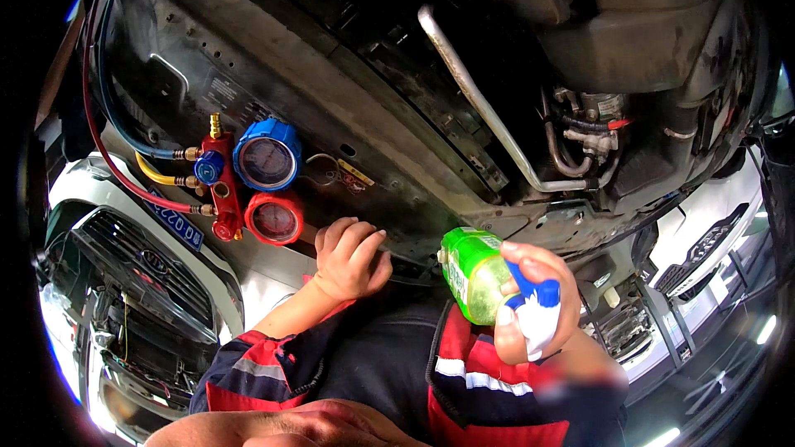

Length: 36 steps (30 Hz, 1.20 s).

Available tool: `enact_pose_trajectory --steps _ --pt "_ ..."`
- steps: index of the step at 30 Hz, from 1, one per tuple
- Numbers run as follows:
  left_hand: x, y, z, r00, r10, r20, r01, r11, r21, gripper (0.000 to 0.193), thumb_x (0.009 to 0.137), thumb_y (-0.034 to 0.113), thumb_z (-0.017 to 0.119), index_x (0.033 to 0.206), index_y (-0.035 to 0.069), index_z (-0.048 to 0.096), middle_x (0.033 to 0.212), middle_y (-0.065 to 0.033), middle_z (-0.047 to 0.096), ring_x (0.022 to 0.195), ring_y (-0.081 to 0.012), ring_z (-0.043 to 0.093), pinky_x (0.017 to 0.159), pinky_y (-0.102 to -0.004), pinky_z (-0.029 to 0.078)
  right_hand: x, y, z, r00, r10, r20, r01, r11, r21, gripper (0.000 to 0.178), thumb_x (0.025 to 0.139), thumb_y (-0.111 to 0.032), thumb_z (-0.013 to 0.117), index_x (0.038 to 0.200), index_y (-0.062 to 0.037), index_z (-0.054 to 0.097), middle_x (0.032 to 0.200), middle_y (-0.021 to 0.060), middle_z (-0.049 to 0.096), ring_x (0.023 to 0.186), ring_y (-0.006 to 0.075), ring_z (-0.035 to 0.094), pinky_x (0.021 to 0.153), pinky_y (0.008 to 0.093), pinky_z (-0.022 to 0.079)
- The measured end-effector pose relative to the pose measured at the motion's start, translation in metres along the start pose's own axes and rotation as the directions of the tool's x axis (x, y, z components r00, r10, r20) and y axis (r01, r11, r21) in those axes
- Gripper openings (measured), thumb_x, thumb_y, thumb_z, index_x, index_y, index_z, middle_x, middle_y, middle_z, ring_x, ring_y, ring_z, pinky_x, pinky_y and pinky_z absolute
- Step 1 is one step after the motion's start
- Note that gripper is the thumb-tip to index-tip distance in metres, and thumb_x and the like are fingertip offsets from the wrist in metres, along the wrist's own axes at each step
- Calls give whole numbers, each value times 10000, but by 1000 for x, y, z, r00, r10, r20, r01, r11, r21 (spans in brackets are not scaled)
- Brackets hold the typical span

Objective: The person sprays a green liquid from a bottle onto various components inside a car engine bay and uses a manifold gauge set to check for leaks.

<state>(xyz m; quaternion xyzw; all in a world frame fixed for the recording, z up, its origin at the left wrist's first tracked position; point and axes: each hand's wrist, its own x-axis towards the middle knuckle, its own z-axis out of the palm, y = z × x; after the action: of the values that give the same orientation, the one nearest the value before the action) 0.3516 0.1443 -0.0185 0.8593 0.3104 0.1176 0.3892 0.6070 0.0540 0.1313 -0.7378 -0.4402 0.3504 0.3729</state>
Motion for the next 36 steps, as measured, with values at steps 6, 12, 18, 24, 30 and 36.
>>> enact_pose_trajectory --steps 6,12,18,24,30,36 --pt "0 0 1 1000 9 18 -9 1000 10 414 659 214 758 1055 123 677 1046 -41 644 1016 -286 608 880 -407 435 -27 8 -9 985 -168 42 170 984 -58 652 712 -156 642 1326 -36 455 1197 228 618 728 210 648 705 390 520" --pt "0 1 2 1000 15 8 -15 999 28 407 668 203 758 1058 119 676 1045 -39 642 1021 -286 606 894 -410 433 -46 6 4 959 -285 -14 284 957 -53 522 819 -207 681 1261 -36 462 1134 210 622 691 232 622 639 396 515" --pt "0 1 4 1000 15 9 -15 1000 27 407 667 191 761 1057 114 674 1047 -45 640 1023 -288 604 893 -412 434 -57 8 17 931 -360 -63 353 931 -96 532 846 -244 634 1293 -11 465 1092 200 583 707 214 571 645 391 467" --pt "-3 2 4 1000 25 1 -25 999 36 415 655 180 780 1049 112 671 1029 -41 635 1009 -278 607 870 -399 442 -64 14 22 909 -403 -109 393 914 -103 509 836 -253 630 1259 -17 470 1064 193 586 689 218 564 647 391 470" --pt "-4 3 7 991 83 -104 -80 996 26 392 643 89 722 1027 54 655 985 -107 630 945 -337 611 825 -434 476 -69 20 22 877 -432 -209 427 901 -71 476 797 -226 702 1169 0 507 1071 228 644 691 255 618 594 396 508" --pt "-14 2 15 985 69 -157 -56 995 88 348 687 98 736 1024 54 660 999 -105 623 971 -338 612 833 -430 489 -89 29 23 830 -541 -137 536 841 -79 509 758 -197 735 1179 -13 517 1146 210 645 805 303 664 668 410 533"
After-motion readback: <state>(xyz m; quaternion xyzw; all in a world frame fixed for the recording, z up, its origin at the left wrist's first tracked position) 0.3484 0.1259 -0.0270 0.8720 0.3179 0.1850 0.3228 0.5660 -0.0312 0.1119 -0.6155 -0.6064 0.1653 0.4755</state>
